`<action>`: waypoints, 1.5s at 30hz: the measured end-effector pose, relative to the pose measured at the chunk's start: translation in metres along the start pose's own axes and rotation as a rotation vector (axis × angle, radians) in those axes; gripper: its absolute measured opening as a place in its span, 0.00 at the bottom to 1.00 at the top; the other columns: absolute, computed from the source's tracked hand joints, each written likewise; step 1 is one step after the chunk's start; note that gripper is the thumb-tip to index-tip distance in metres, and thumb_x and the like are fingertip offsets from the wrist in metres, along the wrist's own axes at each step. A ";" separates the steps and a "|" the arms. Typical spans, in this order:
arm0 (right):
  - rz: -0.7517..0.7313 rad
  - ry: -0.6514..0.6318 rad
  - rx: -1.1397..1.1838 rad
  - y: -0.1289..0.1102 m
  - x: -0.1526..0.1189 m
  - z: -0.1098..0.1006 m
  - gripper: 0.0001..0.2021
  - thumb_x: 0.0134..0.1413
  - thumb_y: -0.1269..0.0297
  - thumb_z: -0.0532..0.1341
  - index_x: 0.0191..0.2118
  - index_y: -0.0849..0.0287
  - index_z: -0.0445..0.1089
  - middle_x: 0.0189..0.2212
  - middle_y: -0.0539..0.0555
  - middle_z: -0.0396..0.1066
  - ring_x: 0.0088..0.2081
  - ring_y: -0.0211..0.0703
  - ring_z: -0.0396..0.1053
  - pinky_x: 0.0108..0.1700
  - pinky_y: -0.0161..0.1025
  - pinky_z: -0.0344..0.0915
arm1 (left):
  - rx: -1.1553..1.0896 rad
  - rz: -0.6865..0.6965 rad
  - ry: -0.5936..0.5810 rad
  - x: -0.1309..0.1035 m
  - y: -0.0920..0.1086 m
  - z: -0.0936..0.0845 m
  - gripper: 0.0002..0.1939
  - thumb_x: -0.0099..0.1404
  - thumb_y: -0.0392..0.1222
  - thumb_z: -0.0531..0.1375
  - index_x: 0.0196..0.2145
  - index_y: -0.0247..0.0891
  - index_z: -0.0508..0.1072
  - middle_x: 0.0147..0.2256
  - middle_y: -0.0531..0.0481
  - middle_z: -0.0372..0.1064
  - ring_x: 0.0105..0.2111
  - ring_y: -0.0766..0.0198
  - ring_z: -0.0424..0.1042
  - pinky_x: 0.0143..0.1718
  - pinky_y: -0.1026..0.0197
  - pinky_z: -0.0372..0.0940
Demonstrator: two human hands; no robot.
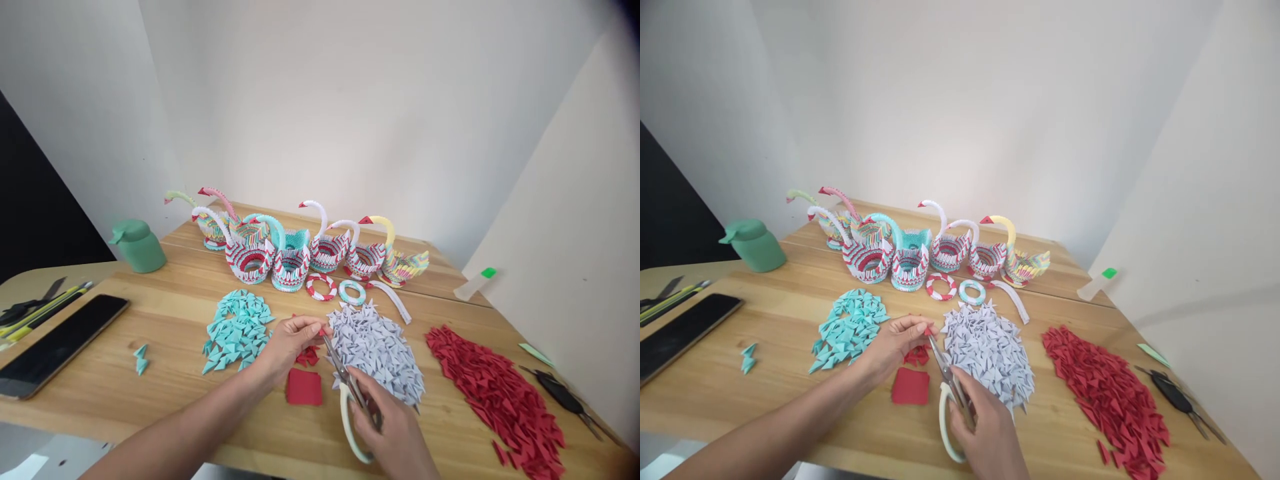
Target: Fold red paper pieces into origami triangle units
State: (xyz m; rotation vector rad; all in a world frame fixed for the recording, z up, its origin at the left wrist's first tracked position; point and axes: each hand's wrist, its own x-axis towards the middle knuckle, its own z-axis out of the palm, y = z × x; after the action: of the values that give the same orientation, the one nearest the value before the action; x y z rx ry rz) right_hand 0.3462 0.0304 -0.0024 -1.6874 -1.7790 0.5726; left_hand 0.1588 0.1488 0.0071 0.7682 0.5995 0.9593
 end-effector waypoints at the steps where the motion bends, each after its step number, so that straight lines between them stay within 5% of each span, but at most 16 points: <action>1: 0.047 -0.046 0.086 -0.004 0.003 -0.002 0.18 0.56 0.61 0.57 0.52 0.56 0.70 0.36 0.54 0.75 0.35 0.45 0.71 0.40 0.37 0.68 | 0.012 0.001 -0.005 0.001 0.001 -0.001 0.14 0.53 0.46 0.68 0.32 0.32 0.77 0.33 0.44 0.77 0.32 0.62 0.74 0.35 0.62 0.66; 7: 0.304 -0.191 0.648 -0.015 0.017 -0.015 0.25 0.49 0.48 0.64 0.48 0.60 0.72 0.29 0.55 0.74 0.27 0.41 0.67 0.31 0.36 0.63 | -0.012 0.044 -0.089 0.000 0.008 -0.001 0.14 0.60 0.48 0.63 0.34 0.32 0.77 0.34 0.43 0.76 0.35 0.60 0.74 0.40 0.60 0.66; 16: 0.553 -0.208 1.059 -0.027 0.021 -0.016 0.25 0.41 0.52 0.71 0.45 0.59 0.73 0.26 0.54 0.74 0.21 0.34 0.64 0.21 0.28 0.54 | 0.022 0.104 -0.120 -0.001 0.011 -0.005 0.19 0.57 0.48 0.65 0.43 0.34 0.76 0.39 0.41 0.76 0.38 0.55 0.74 0.44 0.53 0.66; 21: 0.520 -0.270 0.991 -0.025 0.022 -0.014 0.25 0.43 0.49 0.68 0.46 0.59 0.73 0.27 0.55 0.74 0.22 0.35 0.65 0.22 0.29 0.56 | 0.111 0.093 0.000 0.001 0.011 -0.007 0.13 0.57 0.46 0.66 0.36 0.33 0.77 0.33 0.43 0.77 0.30 0.58 0.75 0.37 0.54 0.69; 29: 0.012 -0.121 0.224 -0.020 0.014 -0.012 0.19 0.55 0.60 0.59 0.52 0.54 0.72 0.28 0.51 0.73 0.28 0.41 0.66 0.34 0.34 0.65 | 0.182 0.059 0.009 0.004 0.010 -0.004 0.17 0.55 0.51 0.66 0.27 0.31 0.75 0.27 0.43 0.76 0.29 0.60 0.74 0.34 0.60 0.67; 37: 0.222 -0.108 0.539 -0.018 0.016 -0.001 0.24 0.51 0.49 0.62 0.48 0.60 0.74 0.20 0.49 0.66 0.24 0.41 0.64 0.28 0.36 0.62 | -0.114 -0.064 -0.076 0.003 0.004 -0.003 0.13 0.56 0.46 0.67 0.30 0.33 0.73 0.30 0.44 0.76 0.31 0.61 0.75 0.38 0.58 0.67; 45: 0.371 -0.231 0.869 -0.019 0.017 0.003 0.27 0.46 0.50 0.67 0.51 0.59 0.72 0.25 0.54 0.73 0.21 0.38 0.66 0.24 0.34 0.58 | -0.218 -0.067 -0.102 0.002 0.004 -0.006 0.10 0.57 0.42 0.66 0.28 0.33 0.71 0.30 0.45 0.75 0.34 0.61 0.75 0.42 0.58 0.66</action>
State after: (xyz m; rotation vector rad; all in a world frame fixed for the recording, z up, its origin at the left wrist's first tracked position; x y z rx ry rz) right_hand 0.3302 0.0462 0.0110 -1.3301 -1.0614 1.4952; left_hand 0.1532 0.1540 0.0063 0.5948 0.4211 0.9019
